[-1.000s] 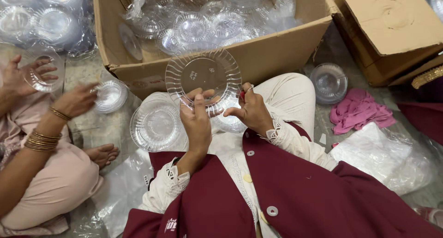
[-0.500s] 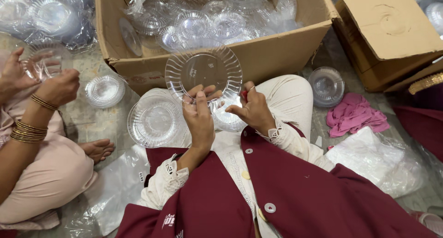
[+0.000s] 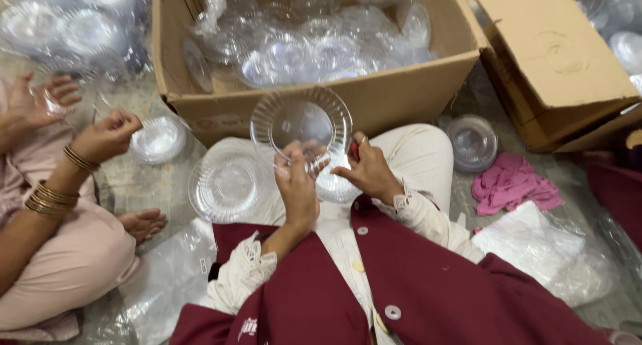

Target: The person sits on the floor and uses a red utility knife to trim the edges of clear plastic plates. They hold each plate with one hand and carefully cut along the rim with the other, then place the trimmed plate into a pile. A coworker is also seen trimming plates nearby.

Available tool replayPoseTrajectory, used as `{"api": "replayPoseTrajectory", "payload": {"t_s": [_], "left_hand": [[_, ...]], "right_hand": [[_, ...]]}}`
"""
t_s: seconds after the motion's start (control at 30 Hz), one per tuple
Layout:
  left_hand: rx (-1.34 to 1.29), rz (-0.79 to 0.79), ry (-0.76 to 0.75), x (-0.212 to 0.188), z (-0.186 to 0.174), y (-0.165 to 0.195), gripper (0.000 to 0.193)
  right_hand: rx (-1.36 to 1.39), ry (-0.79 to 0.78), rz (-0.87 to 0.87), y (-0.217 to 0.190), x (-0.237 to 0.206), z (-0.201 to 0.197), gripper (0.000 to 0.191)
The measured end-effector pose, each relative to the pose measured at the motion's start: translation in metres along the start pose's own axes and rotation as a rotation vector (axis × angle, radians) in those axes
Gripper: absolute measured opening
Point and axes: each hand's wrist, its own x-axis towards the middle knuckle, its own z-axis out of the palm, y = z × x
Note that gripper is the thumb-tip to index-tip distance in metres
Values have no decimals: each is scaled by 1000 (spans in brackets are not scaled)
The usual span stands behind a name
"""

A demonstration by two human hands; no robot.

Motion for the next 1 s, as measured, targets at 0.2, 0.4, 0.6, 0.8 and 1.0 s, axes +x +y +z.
{"api": "replayPoseTrajectory", "payload": {"t_s": [0.2, 0.4, 0.6, 0.8, 1.0], "left_hand": [[46, -148, -94, 0, 2, 23, 23], [418, -255, -143, -6, -13, 61, 24], [234, -92, -131, -22, -2, 46, 25], [225, -7, -103, -22, -2, 34, 22], [104, 31, -82, -19, -6, 19, 19]], "right_hand": [[105, -26, 127, 8, -2, -2, 54], [121, -55, -14, 3, -17, 10, 61], [-20, 67, -49, -15, -16, 10, 76], [36, 101, -107, -8, -22, 23, 73], [29, 79, -110, -6, -25, 29, 65]]}}
